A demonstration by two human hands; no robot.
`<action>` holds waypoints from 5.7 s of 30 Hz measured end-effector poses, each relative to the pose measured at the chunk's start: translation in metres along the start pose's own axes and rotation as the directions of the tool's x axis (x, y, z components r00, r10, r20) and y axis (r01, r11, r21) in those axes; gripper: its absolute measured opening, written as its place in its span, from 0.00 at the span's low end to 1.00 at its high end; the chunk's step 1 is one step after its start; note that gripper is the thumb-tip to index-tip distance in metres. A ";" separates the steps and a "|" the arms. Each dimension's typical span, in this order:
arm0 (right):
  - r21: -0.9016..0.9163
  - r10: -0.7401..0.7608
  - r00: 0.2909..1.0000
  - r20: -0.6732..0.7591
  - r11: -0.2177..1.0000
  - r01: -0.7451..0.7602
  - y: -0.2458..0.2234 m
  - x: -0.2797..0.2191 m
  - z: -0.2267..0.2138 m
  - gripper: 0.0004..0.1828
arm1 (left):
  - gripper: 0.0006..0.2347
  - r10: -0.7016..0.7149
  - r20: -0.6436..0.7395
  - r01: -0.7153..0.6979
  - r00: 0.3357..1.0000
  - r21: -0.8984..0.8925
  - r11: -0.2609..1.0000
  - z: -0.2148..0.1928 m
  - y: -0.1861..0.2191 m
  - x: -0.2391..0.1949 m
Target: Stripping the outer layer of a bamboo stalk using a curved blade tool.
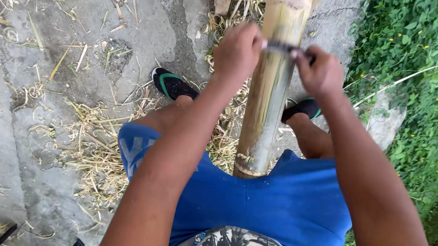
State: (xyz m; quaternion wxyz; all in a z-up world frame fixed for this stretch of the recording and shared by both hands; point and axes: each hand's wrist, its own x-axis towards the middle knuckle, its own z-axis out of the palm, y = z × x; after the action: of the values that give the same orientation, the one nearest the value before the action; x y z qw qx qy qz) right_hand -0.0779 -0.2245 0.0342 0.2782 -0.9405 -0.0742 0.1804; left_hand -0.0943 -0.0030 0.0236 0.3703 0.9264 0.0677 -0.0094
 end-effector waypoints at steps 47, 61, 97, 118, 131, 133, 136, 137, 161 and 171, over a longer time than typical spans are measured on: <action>-0.015 -0.115 0.967 -0.226 0.993 0.114 0.001 0.073 -0.003 0.26 | 0.08 0.182 -0.191 -0.154 0.965 0.152 0.976 0.012 -0.016 0.089; -0.057 -0.107 0.983 -0.152 0.993 0.099 0.006 -0.023 0.016 0.27 | 0.09 0.138 0.000 -0.136 0.990 0.167 0.977 0.009 -0.015 -0.013; -0.117 -0.107 0.982 -0.155 0.989 0.090 -0.007 -0.063 0.017 0.27 | 0.09 0.092 -0.038 -0.090 0.995 0.045 0.995 0.016 -0.024 -0.054; -0.065 0.012 0.998 0.061 0.998 -0.008 0.004 -0.260 0.064 0.26 | 0.09 0.008 0.168 -0.005 0.986 -0.020 1.000 -0.028 0.008 -0.266; -0.022 0.056 0.992 0.109 0.998 -0.054 0.016 -0.213 0.052 0.29 | 0.08 -0.050 0.275 0.052 0.960 -0.001 0.999 -0.009 -0.001 -0.223; -0.040 0.077 0.991 0.105 0.997 -0.073 0.009 -0.167 0.034 0.29 | 0.07 0.004 0.202 -0.004 0.979 0.003 1.000 -0.001 -0.006 -0.177; -0.046 0.053 0.998 0.039 0.998 -0.052 0.001 -0.104 0.014 0.28 | 0.07 0.047 0.098 -0.049 0.994 0.012 0.999 0.005 -0.006 -0.106; -0.035 0.014 1.000 -0.023 0.999 -0.015 -0.002 -0.086 0.009 0.28 | 0.07 0.037 0.073 -0.038 0.997 0.011 0.999 0.006 -0.005 -0.084; -0.257 -0.117 0.993 0.007 0.960 0.115 -0.022 -0.097 0.011 0.27 | 0.09 -0.024 0.144 0.027 0.989 -0.017 1.000 0.013 -0.034 -0.104; -0.194 -0.107 0.994 -0.036 0.976 0.098 -0.014 -0.236 0.051 0.26 | 0.10 0.020 0.147 -0.018 0.989 -0.020 1.000 -0.020 -0.003 -0.246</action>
State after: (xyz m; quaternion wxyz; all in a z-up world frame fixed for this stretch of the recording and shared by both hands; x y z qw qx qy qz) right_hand -0.3157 -0.2440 0.0724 0.1970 -0.9618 -0.1331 0.1360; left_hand -0.3389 -0.0158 0.0526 0.3831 0.9202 0.0314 -0.0735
